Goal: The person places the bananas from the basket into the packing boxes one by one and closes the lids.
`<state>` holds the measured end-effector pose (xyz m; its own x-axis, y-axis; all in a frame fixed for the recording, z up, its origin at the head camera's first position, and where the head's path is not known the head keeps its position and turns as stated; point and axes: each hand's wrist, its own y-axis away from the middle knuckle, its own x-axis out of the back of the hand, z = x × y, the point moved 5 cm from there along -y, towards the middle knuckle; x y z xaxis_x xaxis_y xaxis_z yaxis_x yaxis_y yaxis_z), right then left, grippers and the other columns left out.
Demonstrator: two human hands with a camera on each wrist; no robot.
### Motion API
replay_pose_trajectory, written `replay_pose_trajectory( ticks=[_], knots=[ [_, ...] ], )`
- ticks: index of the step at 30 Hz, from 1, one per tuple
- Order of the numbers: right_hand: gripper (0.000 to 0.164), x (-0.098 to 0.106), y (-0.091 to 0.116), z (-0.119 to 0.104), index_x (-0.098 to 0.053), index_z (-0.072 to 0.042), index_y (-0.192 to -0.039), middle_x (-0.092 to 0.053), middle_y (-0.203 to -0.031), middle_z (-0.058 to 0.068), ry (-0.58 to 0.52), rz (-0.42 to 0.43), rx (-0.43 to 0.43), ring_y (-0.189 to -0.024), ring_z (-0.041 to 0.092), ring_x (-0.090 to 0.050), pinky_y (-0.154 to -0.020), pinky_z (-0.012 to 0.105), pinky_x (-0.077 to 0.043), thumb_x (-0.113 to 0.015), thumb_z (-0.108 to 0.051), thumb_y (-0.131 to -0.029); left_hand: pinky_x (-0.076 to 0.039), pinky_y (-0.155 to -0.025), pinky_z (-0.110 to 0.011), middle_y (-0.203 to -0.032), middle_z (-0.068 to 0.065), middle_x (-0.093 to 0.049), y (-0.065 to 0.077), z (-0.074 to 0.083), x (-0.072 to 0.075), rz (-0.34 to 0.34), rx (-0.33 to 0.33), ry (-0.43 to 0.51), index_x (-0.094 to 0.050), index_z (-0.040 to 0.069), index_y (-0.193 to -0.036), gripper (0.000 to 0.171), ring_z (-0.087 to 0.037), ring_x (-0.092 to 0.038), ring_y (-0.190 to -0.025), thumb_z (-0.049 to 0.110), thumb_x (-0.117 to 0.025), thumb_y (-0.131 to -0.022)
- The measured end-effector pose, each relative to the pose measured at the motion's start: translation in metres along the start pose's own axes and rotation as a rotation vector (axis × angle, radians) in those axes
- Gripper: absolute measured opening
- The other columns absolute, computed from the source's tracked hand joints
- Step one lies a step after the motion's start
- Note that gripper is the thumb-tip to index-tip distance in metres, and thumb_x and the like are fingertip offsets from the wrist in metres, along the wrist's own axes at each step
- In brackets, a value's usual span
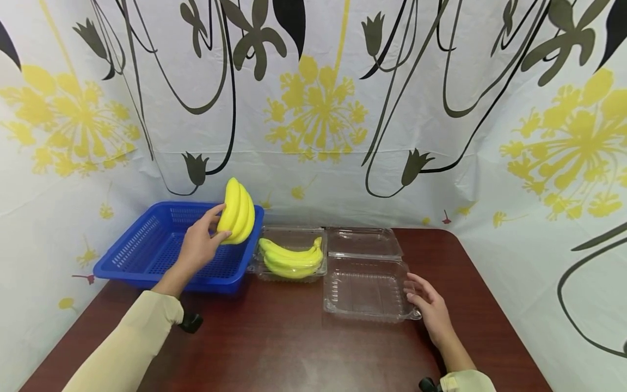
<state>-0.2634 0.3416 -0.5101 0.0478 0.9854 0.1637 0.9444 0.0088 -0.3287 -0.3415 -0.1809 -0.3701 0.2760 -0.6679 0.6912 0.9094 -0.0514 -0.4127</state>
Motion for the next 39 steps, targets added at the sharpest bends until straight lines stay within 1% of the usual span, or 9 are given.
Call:
replay_pose_trajectory(
  ticks=[5, 9, 13, 18, 22, 26, 29, 35, 39],
  knots=[
    [0.044, -0.004, 0.001, -0.001, -0.040, 0.009, -0.141, -0.060, -0.121, 0.016, 0.010, -0.012, 0.013, -0.106, 0.009, -0.061, -0.081, 0.017, -0.049, -0.051, -0.001, -0.099, -0.049, -0.078, -0.045, -0.117, -0.011, -0.065, 0.004, 0.016, -0.005, 0.037, -0.060, 0.074, -0.042, 0.018, -0.147, 0.067, -0.027, -0.061, -0.097, 0.013, -0.073, -0.088],
    [0.044, -0.003, 0.002, 0.000, -0.040, 0.008, -0.141, -0.060, -0.120, 0.016, 0.040, 0.001, 0.001, -0.105, 0.008, -0.061, -0.081, 0.017, -0.049, -0.051, -0.002, -0.100, -0.052, -0.073, -0.041, -0.116, -0.009, -0.065, 0.008, 0.029, -0.013, 0.043, -0.076, 0.166, -0.043, 0.022, -0.147, 0.066, -0.023, -0.061, -0.095, 0.012, -0.073, -0.088],
    [0.045, -0.001, 0.003, 0.001, -0.040, 0.007, -0.142, -0.060, -0.120, 0.015, 0.058, 0.009, -0.014, -0.105, 0.007, -0.061, -0.080, 0.016, -0.049, -0.052, -0.003, -0.100, -0.054, -0.071, -0.038, -0.117, -0.007, -0.065, 0.011, 0.040, -0.025, 0.029, -0.081, 0.232, -0.044, 0.023, -0.146, 0.064, -0.021, -0.061, -0.096, 0.012, -0.071, -0.090],
    [0.045, -0.002, 0.003, 0.001, -0.040, 0.008, -0.141, -0.061, -0.119, 0.014, 0.064, 0.013, -0.010, -0.104, 0.007, -0.061, -0.080, 0.017, -0.049, -0.052, -0.003, -0.099, -0.053, -0.069, -0.036, -0.121, -0.007, -0.064, 0.015, 0.051, -0.037, 0.011, -0.100, 0.302, -0.044, 0.020, -0.146, 0.060, -0.020, -0.062, -0.097, 0.012, -0.068, -0.092],
    [0.044, -0.003, 0.004, -0.001, -0.040, 0.007, -0.142, -0.062, -0.119, 0.012, 0.073, 0.008, 0.006, -0.104, 0.006, -0.061, -0.079, 0.018, -0.049, -0.051, -0.002, -0.100, -0.051, -0.065, -0.035, -0.124, -0.007, -0.063, 0.018, 0.060, -0.044, 0.001, -0.108, 0.343, -0.043, 0.022, -0.146, 0.058, -0.019, -0.062, -0.092, 0.014, -0.067, -0.093],
    [0.044, -0.003, 0.005, -0.002, -0.040, 0.007, -0.142, -0.062, -0.119, 0.009, 0.069, 0.004, 0.016, -0.104, 0.006, -0.061, -0.079, 0.018, -0.049, -0.051, -0.003, -0.100, -0.051, -0.065, -0.034, -0.123, -0.007, -0.063, 0.020, 0.068, -0.053, -0.008, -0.125, 0.374, -0.043, 0.023, -0.146, 0.057, -0.019, -0.062, -0.095, 0.014, -0.066, -0.094],
    [0.045, -0.003, 0.005, -0.003, -0.040, 0.006, -0.142, -0.062, -0.119, 0.008, 0.063, 0.005, 0.015, -0.104, 0.005, -0.061, -0.079, 0.017, -0.049, -0.051, -0.003, -0.100, -0.052, -0.067, -0.033, -0.123, -0.008, -0.064, 0.023, 0.074, -0.061, -0.013, -0.144, 0.404, -0.044, 0.021, -0.145, 0.057, -0.019, -0.061, -0.101, 0.013, -0.066, -0.093],
    [0.044, -0.003, 0.004, 0.001, -0.040, 0.005, -0.142, -0.060, -0.119, 0.013, 0.094, 0.006, 0.006, -0.104, 0.005, -0.060, -0.080, 0.018, -0.049, -0.050, -0.004, -0.101, -0.054, -0.070, -0.030, -0.126, -0.009, -0.062, 0.033, 0.085, -0.080, -0.069, -0.165, 0.472, -0.042, 0.021, -0.146, 0.058, -0.020, -0.061, -0.105, 0.012, -0.065, -0.094],
    [0.044, -0.003, 0.004, 0.002, -0.041, 0.005, -0.142, -0.059, -0.119, 0.016, 0.114, 0.006, 0.002, -0.104, 0.006, -0.060, -0.080, 0.018, -0.050, -0.050, -0.005, -0.101, -0.055, -0.073, -0.030, -0.128, -0.011, -0.061, 0.039, 0.092, -0.092, -0.102, -0.187, 0.507, -0.040, 0.018, -0.147, 0.056, -0.022, -0.060, -0.109, 0.011, -0.062, -0.096]
  ],
)
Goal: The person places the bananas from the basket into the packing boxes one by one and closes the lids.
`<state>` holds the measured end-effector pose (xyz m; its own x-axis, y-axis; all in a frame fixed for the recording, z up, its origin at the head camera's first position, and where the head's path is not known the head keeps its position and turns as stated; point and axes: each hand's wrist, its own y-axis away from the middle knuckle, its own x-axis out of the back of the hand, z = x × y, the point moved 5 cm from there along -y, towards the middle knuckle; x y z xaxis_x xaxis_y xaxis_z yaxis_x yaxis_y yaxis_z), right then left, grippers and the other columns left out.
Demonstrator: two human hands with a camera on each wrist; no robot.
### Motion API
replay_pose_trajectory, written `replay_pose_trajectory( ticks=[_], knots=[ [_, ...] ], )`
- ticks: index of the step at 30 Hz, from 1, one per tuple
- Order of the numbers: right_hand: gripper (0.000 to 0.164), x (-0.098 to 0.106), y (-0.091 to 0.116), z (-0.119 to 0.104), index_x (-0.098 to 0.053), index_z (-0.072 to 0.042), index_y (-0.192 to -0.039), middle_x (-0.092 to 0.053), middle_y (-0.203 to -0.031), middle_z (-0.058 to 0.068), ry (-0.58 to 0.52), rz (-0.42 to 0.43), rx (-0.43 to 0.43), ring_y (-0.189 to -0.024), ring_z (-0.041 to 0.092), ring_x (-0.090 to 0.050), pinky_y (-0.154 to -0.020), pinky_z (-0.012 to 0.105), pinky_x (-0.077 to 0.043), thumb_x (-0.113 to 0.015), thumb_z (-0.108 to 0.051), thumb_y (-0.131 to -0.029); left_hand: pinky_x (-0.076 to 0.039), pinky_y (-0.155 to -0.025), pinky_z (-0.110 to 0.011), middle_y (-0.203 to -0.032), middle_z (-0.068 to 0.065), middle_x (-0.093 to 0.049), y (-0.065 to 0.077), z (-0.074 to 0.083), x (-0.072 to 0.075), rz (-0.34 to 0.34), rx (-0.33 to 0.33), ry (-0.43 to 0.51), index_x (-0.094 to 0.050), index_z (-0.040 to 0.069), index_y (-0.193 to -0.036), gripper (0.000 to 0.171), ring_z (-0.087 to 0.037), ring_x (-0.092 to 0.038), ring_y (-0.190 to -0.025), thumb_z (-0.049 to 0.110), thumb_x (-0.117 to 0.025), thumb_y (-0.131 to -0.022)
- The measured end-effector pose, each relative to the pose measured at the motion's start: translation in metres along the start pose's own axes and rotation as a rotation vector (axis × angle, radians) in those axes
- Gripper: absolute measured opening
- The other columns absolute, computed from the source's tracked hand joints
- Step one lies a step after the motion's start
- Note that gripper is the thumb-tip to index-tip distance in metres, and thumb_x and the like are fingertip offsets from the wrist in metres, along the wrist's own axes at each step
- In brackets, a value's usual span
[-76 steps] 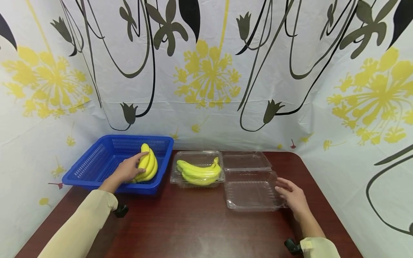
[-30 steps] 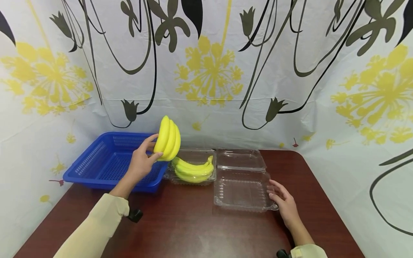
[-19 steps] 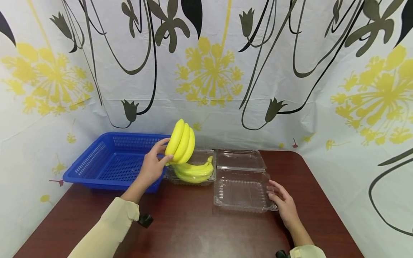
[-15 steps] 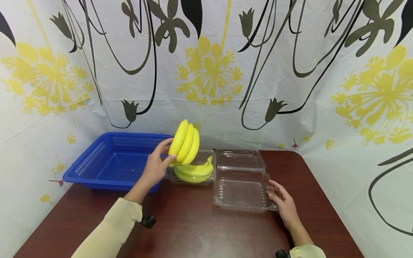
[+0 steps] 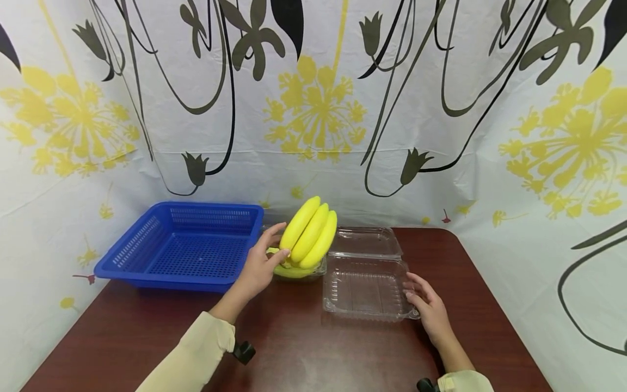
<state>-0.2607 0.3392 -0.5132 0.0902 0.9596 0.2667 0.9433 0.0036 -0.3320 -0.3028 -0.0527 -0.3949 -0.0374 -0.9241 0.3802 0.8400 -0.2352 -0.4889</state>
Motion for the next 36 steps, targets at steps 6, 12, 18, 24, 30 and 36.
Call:
replay_pose_trajectory(
  ticks=[6, 12, 18, 24, 30, 36],
  knots=[
    [0.043, -0.001, -0.001, -0.002, -0.041, 0.006, -0.142, -0.059, -0.119, 0.018, 0.002, -0.001, 0.021, -0.103, 0.007, -0.061, -0.080, 0.018, -0.050, -0.050, -0.005, -0.101, -0.055, -0.074, -0.032, -0.127, -0.014, -0.061, 0.003, 0.005, -0.019, -0.017, -0.035, 0.048, -0.041, 0.015, -0.146, 0.055, -0.022, -0.060, -0.111, 0.008, -0.062, -0.095],
    [0.043, -0.001, -0.001, -0.003, -0.040, 0.005, -0.142, -0.060, -0.119, 0.015, -0.022, -0.005, 0.031, -0.104, 0.007, -0.061, -0.080, 0.017, -0.049, -0.049, -0.004, -0.101, -0.055, -0.076, -0.030, -0.127, -0.014, -0.061, 0.007, 0.007, -0.040, -0.036, -0.046, 0.094, -0.041, 0.014, -0.146, 0.056, -0.023, -0.059, -0.113, 0.006, -0.062, -0.095],
    [0.044, -0.002, -0.002, -0.004, -0.039, 0.006, -0.143, -0.061, -0.119, 0.012, -0.042, -0.013, 0.038, -0.105, 0.010, -0.062, -0.081, 0.017, -0.049, -0.049, -0.003, -0.101, -0.053, -0.084, -0.035, -0.130, -0.014, -0.057, 0.012, 0.009, -0.060, -0.069, 0.011, 0.164, -0.040, 0.016, -0.147, 0.056, -0.025, -0.057, -0.116, 0.002, -0.059, -0.096],
    [0.044, -0.002, -0.003, -0.005, -0.039, 0.006, -0.143, -0.060, -0.119, 0.014, -0.028, -0.017, 0.047, -0.104, 0.010, -0.062, -0.081, 0.017, -0.049, -0.049, -0.002, -0.101, -0.052, -0.087, -0.033, -0.132, -0.020, -0.054, 0.021, 0.031, -0.064, -0.090, 0.092, 0.250, -0.038, 0.008, -0.147, 0.054, -0.032, -0.055, -0.119, -0.002, -0.055, -0.097],
    [0.044, 0.000, -0.001, -0.005, -0.039, 0.006, -0.143, -0.061, -0.118, 0.014, -0.015, -0.011, 0.047, -0.104, 0.009, -0.062, -0.080, 0.017, -0.049, -0.049, -0.002, -0.101, -0.052, -0.086, -0.031, -0.130, -0.020, -0.055, 0.024, 0.042, -0.062, -0.065, 0.120, 0.297, -0.040, 0.006, -0.145, 0.052, -0.032, -0.055, -0.119, -0.001, -0.056, -0.096],
    [0.044, 0.000, 0.000, -0.002, -0.040, 0.004, -0.143, -0.059, -0.119, 0.017, 0.027, -0.002, 0.029, -0.103, 0.009, -0.062, -0.080, 0.017, -0.049, -0.049, -0.006, -0.102, -0.053, -0.084, -0.031, -0.130, -0.021, -0.055, 0.024, 0.027, -0.079, -0.070, 0.107, 0.344, -0.039, 0.008, -0.146, 0.055, -0.032, -0.056, -0.117, -0.003, -0.057, -0.095]
  ],
)
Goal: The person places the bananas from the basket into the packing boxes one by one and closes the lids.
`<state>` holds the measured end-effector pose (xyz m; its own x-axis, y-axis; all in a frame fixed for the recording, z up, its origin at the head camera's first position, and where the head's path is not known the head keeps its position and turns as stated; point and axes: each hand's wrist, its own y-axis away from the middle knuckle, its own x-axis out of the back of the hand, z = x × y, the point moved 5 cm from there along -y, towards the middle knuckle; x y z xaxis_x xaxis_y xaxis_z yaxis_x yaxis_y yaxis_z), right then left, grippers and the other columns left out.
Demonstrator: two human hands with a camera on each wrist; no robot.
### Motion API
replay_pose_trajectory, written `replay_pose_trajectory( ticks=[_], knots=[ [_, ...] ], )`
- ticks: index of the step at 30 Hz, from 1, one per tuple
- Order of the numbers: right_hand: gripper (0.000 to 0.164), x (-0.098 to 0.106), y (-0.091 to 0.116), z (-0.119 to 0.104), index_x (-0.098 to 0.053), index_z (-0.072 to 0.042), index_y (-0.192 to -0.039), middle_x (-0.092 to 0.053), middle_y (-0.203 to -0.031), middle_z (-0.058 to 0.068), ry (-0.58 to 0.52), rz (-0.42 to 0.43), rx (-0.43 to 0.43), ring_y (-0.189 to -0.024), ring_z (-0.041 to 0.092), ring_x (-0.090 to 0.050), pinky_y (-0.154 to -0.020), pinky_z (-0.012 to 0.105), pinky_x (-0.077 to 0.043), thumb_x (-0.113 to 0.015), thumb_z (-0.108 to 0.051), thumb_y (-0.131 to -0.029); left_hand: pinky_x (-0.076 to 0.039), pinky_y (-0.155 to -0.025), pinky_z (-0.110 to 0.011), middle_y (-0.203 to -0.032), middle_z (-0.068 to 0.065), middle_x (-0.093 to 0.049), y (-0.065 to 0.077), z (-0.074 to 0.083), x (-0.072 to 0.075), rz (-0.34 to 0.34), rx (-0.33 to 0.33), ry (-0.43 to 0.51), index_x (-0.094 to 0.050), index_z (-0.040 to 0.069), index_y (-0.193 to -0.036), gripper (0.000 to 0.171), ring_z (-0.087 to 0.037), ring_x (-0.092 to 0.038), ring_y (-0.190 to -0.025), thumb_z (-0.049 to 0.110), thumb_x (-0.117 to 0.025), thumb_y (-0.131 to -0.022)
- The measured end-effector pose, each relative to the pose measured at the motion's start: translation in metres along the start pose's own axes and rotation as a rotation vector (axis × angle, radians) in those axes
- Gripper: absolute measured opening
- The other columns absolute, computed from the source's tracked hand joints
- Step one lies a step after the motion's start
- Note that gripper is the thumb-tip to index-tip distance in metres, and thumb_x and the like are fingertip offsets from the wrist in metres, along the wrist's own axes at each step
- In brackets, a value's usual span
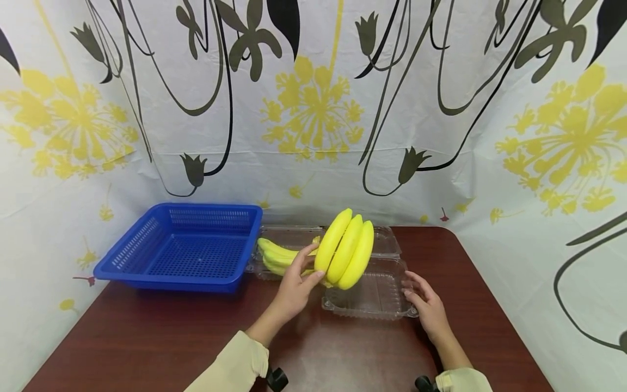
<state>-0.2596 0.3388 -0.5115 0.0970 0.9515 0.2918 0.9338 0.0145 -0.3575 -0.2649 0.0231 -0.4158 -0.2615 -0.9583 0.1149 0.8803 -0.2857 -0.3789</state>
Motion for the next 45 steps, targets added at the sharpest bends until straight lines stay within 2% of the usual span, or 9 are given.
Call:
replay_pose_trajectory(
  ticks=[4, 9, 14, 18, 22, 28, 33, 38, 45],
  knots=[
    [0.044, -0.001, 0.001, 0.002, -0.040, 0.002, -0.144, -0.056, -0.120, 0.025, 0.023, -0.002, -0.016, -0.103, 0.011, -0.062, -0.080, 0.019, -0.050, -0.049, -0.008, -0.102, -0.053, -0.083, -0.028, -0.130, -0.017, -0.054, 0.001, -0.019, -0.012, -0.011, -0.018, -0.007, -0.039, 0.011, -0.146, 0.057, -0.029, -0.058, -0.113, -0.003, -0.058, -0.095],
    [0.043, 0.001, 0.003, 0.003, -0.042, 0.001, -0.143, -0.056, -0.120, 0.027, 0.025, 0.014, -0.032, -0.102, 0.011, -0.062, -0.079, 0.019, -0.050, -0.049, -0.008, -0.102, -0.054, -0.079, -0.026, -0.127, -0.015, -0.058, 0.002, -0.028, -0.026, -0.032, -0.062, -0.047, -0.041, 0.014, -0.146, 0.058, -0.023, -0.062, -0.105, 0.000, -0.061, -0.093],
    [0.044, 0.001, 0.003, -0.001, -0.041, 0.001, -0.143, -0.058, -0.120, 0.022, 0.030, 0.007, -0.025, -0.102, 0.010, -0.062, -0.079, 0.019, -0.051, -0.050, -0.009, -0.102, -0.054, -0.073, -0.023, -0.125, -0.009, -0.059, 0.003, -0.035, -0.039, -0.065, -0.026, -0.097, -0.041, 0.021, -0.147, 0.061, -0.017, -0.065, -0.092, 0.002, -0.064, -0.093],
    [0.044, 0.000, 0.002, -0.002, -0.041, 0.001, -0.144, -0.056, -0.121, 0.024, 0.061, -0.003, -0.029, -0.103, 0.009, -0.062, -0.079, 0.019, -0.051, -0.049, -0.011, -0.102, -0.054, -0.070, -0.022, -0.124, -0.008, -0.059, 0.003, -0.039, -0.042, -0.057, 0.005, -0.119, -0.043, 0.021, -0.145, 0.061, -0.015, -0.065, -0.085, 0.001, -0.065, -0.092],
    [0.044, 0.002, 0.000, -0.001, -0.041, -0.003, -0.145, -0.055, -0.123, 0.025, 0.094, 0.001, -0.055, -0.102, 0.006, -0.061, -0.078, 0.019, -0.051, -0.049, -0.015, -0.103, -0.053, -0.066, -0.022, -0.122, -0.004, -0.061, 0.001, -0.041, -0.045, -0.048, 0.005, -0.179, -0.046, 0.023, -0.144, 0.058, -0.016, -0.063, -0.076, 0.004, -0.066, -0.092],
    [0.045, 0.002, 0.000, 0.001, -0.041, -0.005, -0.145, -0.055, -0.124, 0.024, 0.102, 0.003, -0.062, -0.104, 0.007, -0.060, -0.079, 0.019, -0.050, -0.050, -0.018, -0.103, -0.049, -0.073, -0.022, -0.113, 0.005, -0.062, -0.004, -0.043, -0.050, -0.060, -0.006, -0.353, -0.054, 0.024, -0.138, 0.048, -0.010, -0.056, -0.087, 0.012, -0.067, -0.093],
    [0.044, 0.000, 0.004, 0.003, -0.042, -0.002, -0.144, -0.055, -0.122, 0.025, 0.089, 0.007, -0.044, -0.103, 0.007, -0.061, -0.080, 0.018, -0.050, -0.050, -0.013, -0.102, -0.045, -0.077, -0.024, -0.118, 0.010, -0.062, -0.007, -0.046, -0.054, -0.088, -0.012, -0.526, -0.056, 0.029, -0.136, 0.044, -0.008, -0.054, -0.095, 0.020, -0.065, -0.094],
    [0.044, -0.001, 0.004, 0.002, -0.042, -0.001, -0.144, -0.056, -0.121, 0.025, 0.064, 0.013, -0.023, -0.102, 0.009, -0.061, -0.079, 0.019, -0.050, -0.050, -0.010, -0.102, -0.045, -0.077, -0.023, -0.120, 0.011, -0.063, -0.011, -0.047, -0.058, -0.118, -0.014, -0.626, -0.055, 0.030, -0.136, 0.043, -0.007, -0.054, -0.094, 0.023, -0.064, -0.095],
    [0.044, -0.001, 0.001, 0.001, -0.041, 0.000, -0.144, -0.057, -0.122, 0.025, 0.051, 0.010, -0.009, -0.101, 0.012, -0.062, -0.078, 0.020, -0.051, -0.050, -0.010, -0.102, -0.045, -0.085, -0.023, -0.124, 0.012, -0.063, -0.012, -0.047, -0.065, -0.163, -0.083, -0.741, -0.054, 0.028, -0.138, 0.044, -0.008, -0.056, -0.103, 0.017, -0.062, -0.096]
  ],
)
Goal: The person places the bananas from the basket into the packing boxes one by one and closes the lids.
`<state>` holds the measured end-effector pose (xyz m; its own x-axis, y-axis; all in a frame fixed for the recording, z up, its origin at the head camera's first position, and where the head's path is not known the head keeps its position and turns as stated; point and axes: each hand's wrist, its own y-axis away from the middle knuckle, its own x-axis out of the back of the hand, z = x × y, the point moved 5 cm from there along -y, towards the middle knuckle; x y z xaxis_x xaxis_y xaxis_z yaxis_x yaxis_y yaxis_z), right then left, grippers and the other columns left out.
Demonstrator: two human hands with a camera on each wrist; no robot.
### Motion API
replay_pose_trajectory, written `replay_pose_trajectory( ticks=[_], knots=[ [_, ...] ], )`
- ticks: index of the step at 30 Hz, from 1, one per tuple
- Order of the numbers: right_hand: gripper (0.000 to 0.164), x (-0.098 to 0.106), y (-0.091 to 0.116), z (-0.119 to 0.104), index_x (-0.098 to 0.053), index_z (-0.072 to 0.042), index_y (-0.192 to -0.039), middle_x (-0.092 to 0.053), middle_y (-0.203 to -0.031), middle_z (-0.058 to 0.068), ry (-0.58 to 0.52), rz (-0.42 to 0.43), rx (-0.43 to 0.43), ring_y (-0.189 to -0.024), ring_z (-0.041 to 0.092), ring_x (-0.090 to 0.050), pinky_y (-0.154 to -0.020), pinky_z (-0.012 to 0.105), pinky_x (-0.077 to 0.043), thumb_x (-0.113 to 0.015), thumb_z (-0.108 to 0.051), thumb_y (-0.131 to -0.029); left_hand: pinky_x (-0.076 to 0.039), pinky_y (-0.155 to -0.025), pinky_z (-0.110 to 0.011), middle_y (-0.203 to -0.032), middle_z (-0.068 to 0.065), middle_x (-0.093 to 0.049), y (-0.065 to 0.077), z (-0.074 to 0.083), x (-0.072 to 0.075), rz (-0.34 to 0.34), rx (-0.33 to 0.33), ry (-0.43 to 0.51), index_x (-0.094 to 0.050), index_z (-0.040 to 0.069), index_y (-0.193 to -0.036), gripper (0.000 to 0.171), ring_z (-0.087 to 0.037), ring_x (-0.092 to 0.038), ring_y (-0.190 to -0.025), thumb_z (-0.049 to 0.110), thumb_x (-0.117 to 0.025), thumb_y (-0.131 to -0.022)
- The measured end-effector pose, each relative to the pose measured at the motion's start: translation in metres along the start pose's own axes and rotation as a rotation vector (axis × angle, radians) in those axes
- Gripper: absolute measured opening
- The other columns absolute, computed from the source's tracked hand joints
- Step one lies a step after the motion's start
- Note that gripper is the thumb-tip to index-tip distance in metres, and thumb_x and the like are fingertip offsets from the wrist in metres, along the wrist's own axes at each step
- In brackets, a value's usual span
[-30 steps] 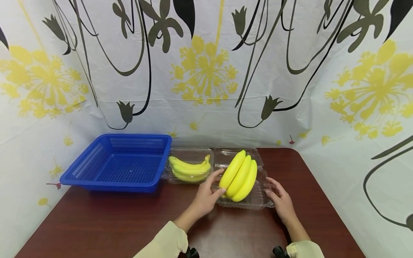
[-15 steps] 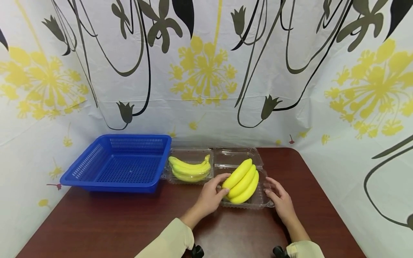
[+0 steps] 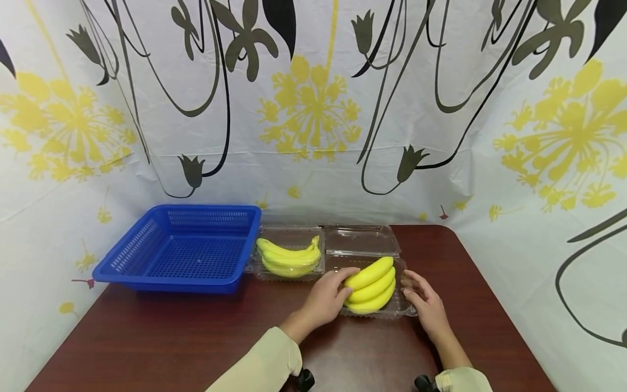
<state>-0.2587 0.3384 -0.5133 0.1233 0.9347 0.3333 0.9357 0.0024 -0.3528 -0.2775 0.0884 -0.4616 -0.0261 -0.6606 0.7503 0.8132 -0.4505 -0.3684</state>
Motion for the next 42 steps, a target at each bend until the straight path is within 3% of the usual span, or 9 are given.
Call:
replay_pose_trajectory(
  ticks=[9, 17, 21, 24, 30, 32, 39, 42],
  knots=[
    [0.044, 0.000, 0.000, 0.003, -0.042, -0.001, -0.144, -0.053, -0.122, 0.030, -0.008, -0.005, -0.009, -0.102, 0.012, -0.062, -0.078, 0.020, -0.050, -0.051, -0.011, -0.102, -0.043, -0.095, -0.025, -0.129, 0.009, -0.060, 0.003, 0.000, 0.001, 0.058, -0.024, 0.004, -0.056, 0.023, -0.136, 0.046, -0.011, -0.055, -0.112, 0.009, -0.064, -0.093],
    [0.044, 0.003, 0.001, 0.004, -0.041, -0.002, -0.145, -0.053, -0.122, 0.028, 0.013, -0.002, -0.023, -0.101, 0.009, -0.061, -0.078, 0.019, -0.050, -0.049, -0.014, -0.103, -0.044, -0.097, -0.037, -0.122, 0.006, -0.062, 0.019, -0.012, 0.016, 0.297, 0.042, 0.140, -0.064, 0.018, -0.126, 0.044, -0.018, -0.053, -0.115, 0.004, -0.070, -0.084],
    [0.044, 0.003, 0.003, 0.002, -0.041, -0.001, -0.144, -0.054, -0.122, 0.026, 0.027, 0.005, -0.033, -0.101, 0.006, -0.060, -0.078, 0.019, -0.050, -0.049, -0.014, -0.103, -0.043, -0.098, -0.041, -0.117, 0.001, -0.063, 0.029, -0.021, 0.018, 0.361, 0.080, 0.193, -0.068, 0.015, -0.116, 0.038, -0.021, -0.053, -0.114, 0.001, -0.071, -0.081],
    [0.044, 0.003, 0.004, 0.000, -0.041, 0.000, -0.144, -0.055, -0.121, 0.023, 0.032, 0.012, -0.026, -0.101, 0.006, -0.060, -0.077, 0.018, -0.049, -0.050, -0.013, -0.102, -0.045, -0.093, -0.040, -0.115, -0.003, -0.063, 0.036, -0.027, 0.016, 0.362, 0.129, 0.254, -0.069, 0.012, -0.113, 0.034, -0.023, -0.054, -0.110, 0.001, -0.072, -0.081],
    [0.044, 0.002, 0.003, -0.004, -0.041, 0.001, -0.143, -0.057, -0.119, 0.018, 0.021, 0.017, 0.004, -0.101, 0.006, -0.060, -0.077, 0.018, -0.049, -0.050, -0.009, -0.102, -0.052, -0.075, -0.028, -0.116, -0.009, -0.060, 0.039, -0.040, 0.009, 0.349, 0.256, 0.573, -0.062, 0.002, -0.122, 0.039, -0.029, -0.059, -0.101, -0.003, -0.070, -0.084],
    [0.044, 0.002, 0.002, -0.004, -0.041, 0.002, -0.143, -0.057, -0.119, 0.019, 0.014, 0.015, 0.006, -0.101, 0.006, -0.060, -0.077, 0.018, -0.049, -0.050, -0.009, -0.102, -0.053, -0.075, -0.028, -0.118, -0.012, -0.059, 0.039, -0.043, 0.007, 0.356, 0.286, 0.660, -0.060, 0.000, -0.124, 0.042, -0.032, -0.060, -0.100, -0.004, -0.069, -0.084],
    [0.044, 0.000, 0.000, -0.001, -0.041, 0.001, -0.144, -0.056, -0.120, 0.023, -0.004, 0.008, -0.003, -0.101, 0.006, -0.060, -0.078, 0.018, -0.049, -0.050, -0.009, -0.102, -0.052, -0.076, -0.027, -0.124, -0.017, -0.060, 0.042, -0.051, -0.002, 0.286, 0.382, 0.823, -0.056, 0.001, -0.131, 0.050, -0.034, -0.059, -0.106, 0.004, -0.073, -0.084],
    [0.044, -0.001, 0.000, -0.001, -0.041, 0.002, -0.143, -0.057, -0.120, 0.020, -0.008, 0.016, 0.007, -0.101, 0.006, -0.060, -0.078, 0.018, -0.049, -0.050, -0.008, -0.102, -0.052, -0.080, -0.028, -0.128, -0.018, -0.058, 0.044, -0.053, -0.005, 0.247, 0.379, 0.868, -0.052, 0.001, -0.136, 0.057, -0.035, -0.056, -0.111, 0.005, -0.074, -0.083]
  ],
)
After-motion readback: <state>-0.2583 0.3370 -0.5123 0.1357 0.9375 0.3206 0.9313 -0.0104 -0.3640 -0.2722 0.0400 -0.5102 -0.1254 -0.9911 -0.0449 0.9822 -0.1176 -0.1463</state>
